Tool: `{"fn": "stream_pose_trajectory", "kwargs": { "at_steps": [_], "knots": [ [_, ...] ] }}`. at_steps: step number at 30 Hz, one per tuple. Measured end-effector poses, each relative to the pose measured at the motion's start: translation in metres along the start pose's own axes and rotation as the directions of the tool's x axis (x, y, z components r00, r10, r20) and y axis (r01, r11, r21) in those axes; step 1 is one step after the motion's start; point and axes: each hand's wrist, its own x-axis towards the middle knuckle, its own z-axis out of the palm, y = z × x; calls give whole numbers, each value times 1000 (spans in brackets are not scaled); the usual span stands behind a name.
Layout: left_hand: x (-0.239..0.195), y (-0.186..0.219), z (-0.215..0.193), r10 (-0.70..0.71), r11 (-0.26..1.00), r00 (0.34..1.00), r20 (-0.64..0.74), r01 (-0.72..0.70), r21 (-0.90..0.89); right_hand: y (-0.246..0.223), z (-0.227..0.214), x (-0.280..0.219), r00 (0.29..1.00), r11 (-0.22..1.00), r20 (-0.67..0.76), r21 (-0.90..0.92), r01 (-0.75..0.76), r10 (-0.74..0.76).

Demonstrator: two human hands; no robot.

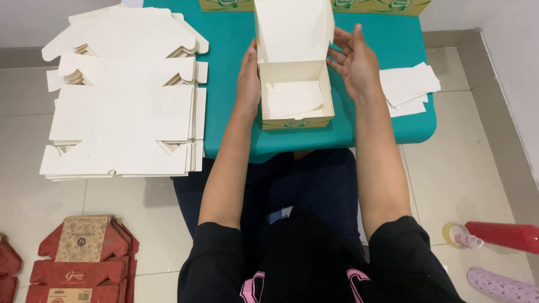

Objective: The person assembles small cardboard boxes by folding flat die-cut pieces and inserting rectangular inserts into the base. The person folds the sides, tucks flaps to form a box, and places a finished box on a stack. The person repeats the process with another flat piece.

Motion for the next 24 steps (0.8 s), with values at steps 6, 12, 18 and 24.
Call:
{"fn": "stream_pose_trajectory", "kwargs": {
  "at_steps": [6,12,18,24],
  "knots": [
    [0,7,-2,19,993,997,72,-27,112,-2,13,-7,994,947,-75,-316,49,-77],
    [-16,43,-10,62,923,995,81,-88,375,-20,15,-18,993,918,-104,-396,15,-61],
    [-40,44,-22,142,833,964,224,-238,499,-10,-2,-31,910,900,285,-231,370,-302],
    [-42,35,-34,169,805,923,345,-332,491,13,-23,-45,914,944,321,-130,303,-250]
  ]
}}
